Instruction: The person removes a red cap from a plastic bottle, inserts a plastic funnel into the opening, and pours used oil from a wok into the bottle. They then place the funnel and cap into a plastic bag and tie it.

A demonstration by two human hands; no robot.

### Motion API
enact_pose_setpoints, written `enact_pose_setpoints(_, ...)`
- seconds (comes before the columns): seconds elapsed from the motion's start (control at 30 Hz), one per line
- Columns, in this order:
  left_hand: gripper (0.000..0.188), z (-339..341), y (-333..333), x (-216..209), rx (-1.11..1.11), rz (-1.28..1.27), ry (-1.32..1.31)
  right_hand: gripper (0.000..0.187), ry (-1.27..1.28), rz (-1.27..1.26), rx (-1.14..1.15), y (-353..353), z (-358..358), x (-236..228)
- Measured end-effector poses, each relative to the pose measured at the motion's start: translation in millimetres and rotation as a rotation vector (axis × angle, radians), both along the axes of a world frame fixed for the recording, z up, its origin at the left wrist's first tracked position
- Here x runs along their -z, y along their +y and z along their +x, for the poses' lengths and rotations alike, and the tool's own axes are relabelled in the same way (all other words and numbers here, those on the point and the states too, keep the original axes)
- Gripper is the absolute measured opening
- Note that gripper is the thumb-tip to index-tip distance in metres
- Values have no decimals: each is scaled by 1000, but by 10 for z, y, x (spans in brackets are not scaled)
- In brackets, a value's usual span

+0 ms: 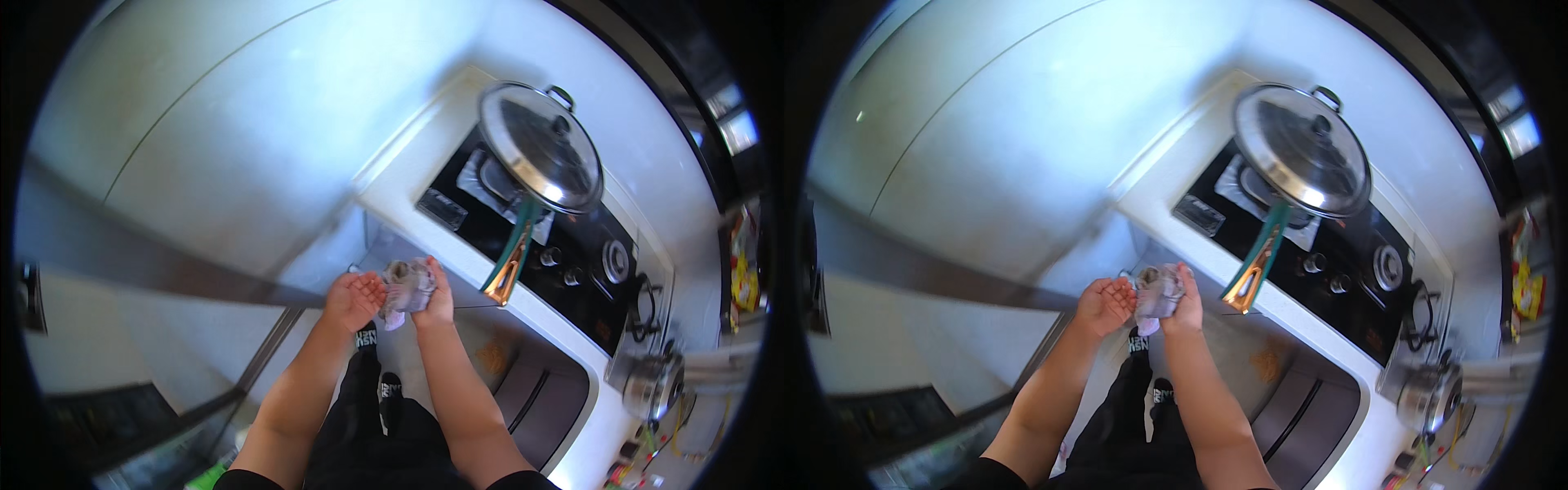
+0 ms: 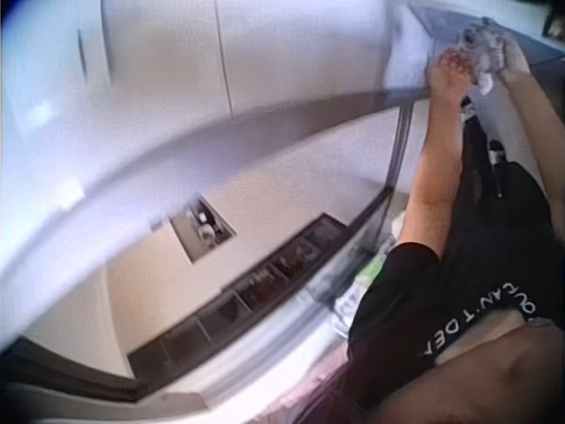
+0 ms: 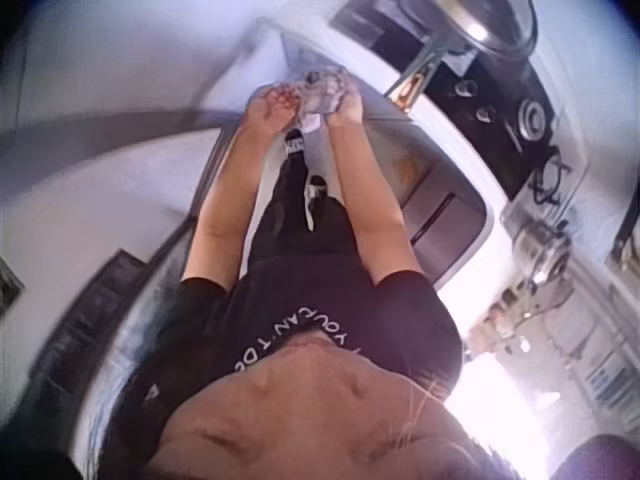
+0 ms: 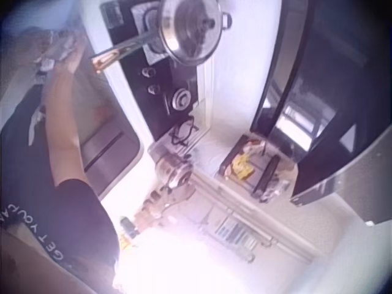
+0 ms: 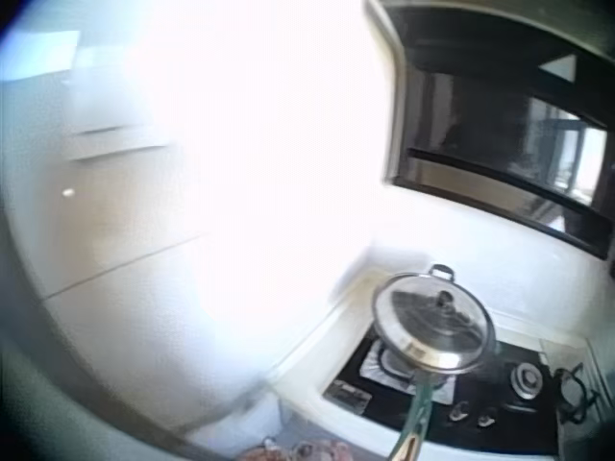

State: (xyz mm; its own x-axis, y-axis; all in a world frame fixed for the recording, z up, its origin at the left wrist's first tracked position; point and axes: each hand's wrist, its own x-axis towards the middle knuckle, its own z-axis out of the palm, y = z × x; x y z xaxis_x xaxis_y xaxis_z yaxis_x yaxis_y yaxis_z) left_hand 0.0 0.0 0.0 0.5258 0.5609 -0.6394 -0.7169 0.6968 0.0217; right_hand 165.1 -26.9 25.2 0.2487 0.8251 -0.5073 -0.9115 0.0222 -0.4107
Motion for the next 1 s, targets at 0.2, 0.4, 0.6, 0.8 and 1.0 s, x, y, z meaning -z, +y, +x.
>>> enact_pose_setpoints(0.2,31,-936,-1597,-207,-341,-2,-91,23,251,-62,-238,-1090,-1059,-7)
enact_pose_setpoints(0.4,33,-2108,-3143,-28,-832,-62,-71,29,110,-150,-750,-2027,-2526,21)
enact_pose_setpoints(0.6,33,-3331,-4737,-110,-1257,-217,96,34,-352,-8,-1282,-3565,-4263,-179)
enact_pose_setpoints(0.8,41,-4341,-6049,559,-1348,-206,292,32,-155,-61,-1481,-4829,-5316,666)
enact_pose_setpoints(1.0,73,-5181,-6946,1522,-1211,-368,378,25,-434,-16,-1558,-5420,-6005,1499)
